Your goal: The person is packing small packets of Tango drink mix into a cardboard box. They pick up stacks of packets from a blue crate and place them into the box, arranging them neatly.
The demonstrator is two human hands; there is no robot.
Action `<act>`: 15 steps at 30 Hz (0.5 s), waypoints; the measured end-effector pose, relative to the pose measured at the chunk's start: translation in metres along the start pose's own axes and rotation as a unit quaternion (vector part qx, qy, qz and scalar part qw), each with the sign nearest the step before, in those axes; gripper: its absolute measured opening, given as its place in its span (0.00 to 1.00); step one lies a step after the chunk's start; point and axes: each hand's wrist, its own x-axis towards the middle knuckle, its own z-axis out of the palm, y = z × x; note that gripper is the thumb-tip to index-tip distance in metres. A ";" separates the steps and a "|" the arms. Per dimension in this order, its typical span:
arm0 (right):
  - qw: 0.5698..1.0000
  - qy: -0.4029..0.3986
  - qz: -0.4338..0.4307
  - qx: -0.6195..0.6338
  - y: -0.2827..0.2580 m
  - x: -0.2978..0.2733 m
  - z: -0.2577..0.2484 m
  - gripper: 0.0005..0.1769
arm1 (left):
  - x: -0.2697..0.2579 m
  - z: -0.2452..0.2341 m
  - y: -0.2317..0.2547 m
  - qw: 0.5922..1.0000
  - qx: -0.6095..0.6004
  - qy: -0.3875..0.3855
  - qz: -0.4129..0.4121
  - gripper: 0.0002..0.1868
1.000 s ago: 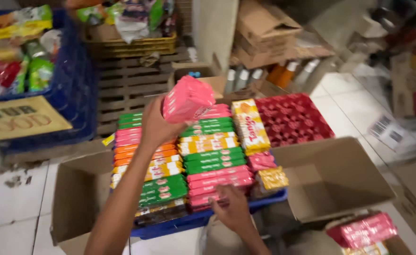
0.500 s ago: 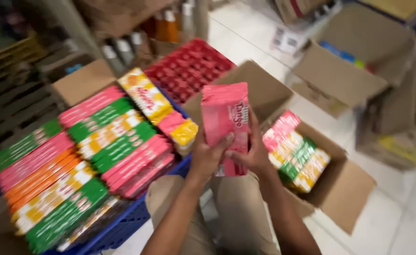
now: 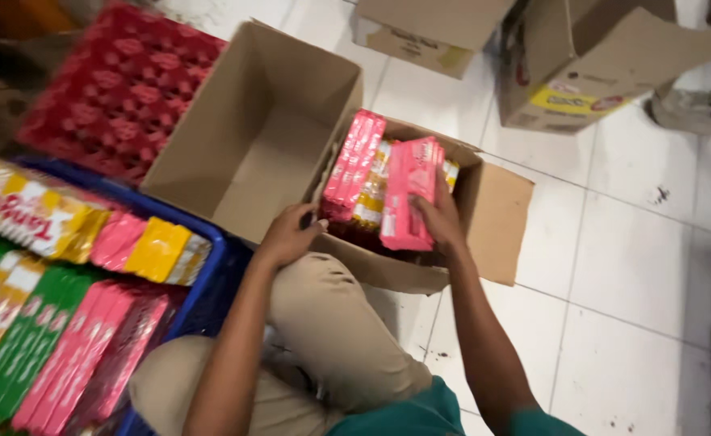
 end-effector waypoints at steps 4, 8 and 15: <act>0.980 0.034 0.128 -0.147 -0.026 0.014 0.029 0.51 | 0.018 0.001 -0.006 0.999 0.027 -0.016 0.030 0.31; 0.974 0.026 0.073 -0.213 -0.033 0.027 0.067 0.49 | 0.021 0.004 -0.007 0.998 0.008 -0.063 -0.021 0.39; 0.946 0.018 0.098 -0.307 -0.045 0.028 0.099 0.47 | 0.038 0.011 -0.024 0.995 0.038 -0.084 -0.035 0.43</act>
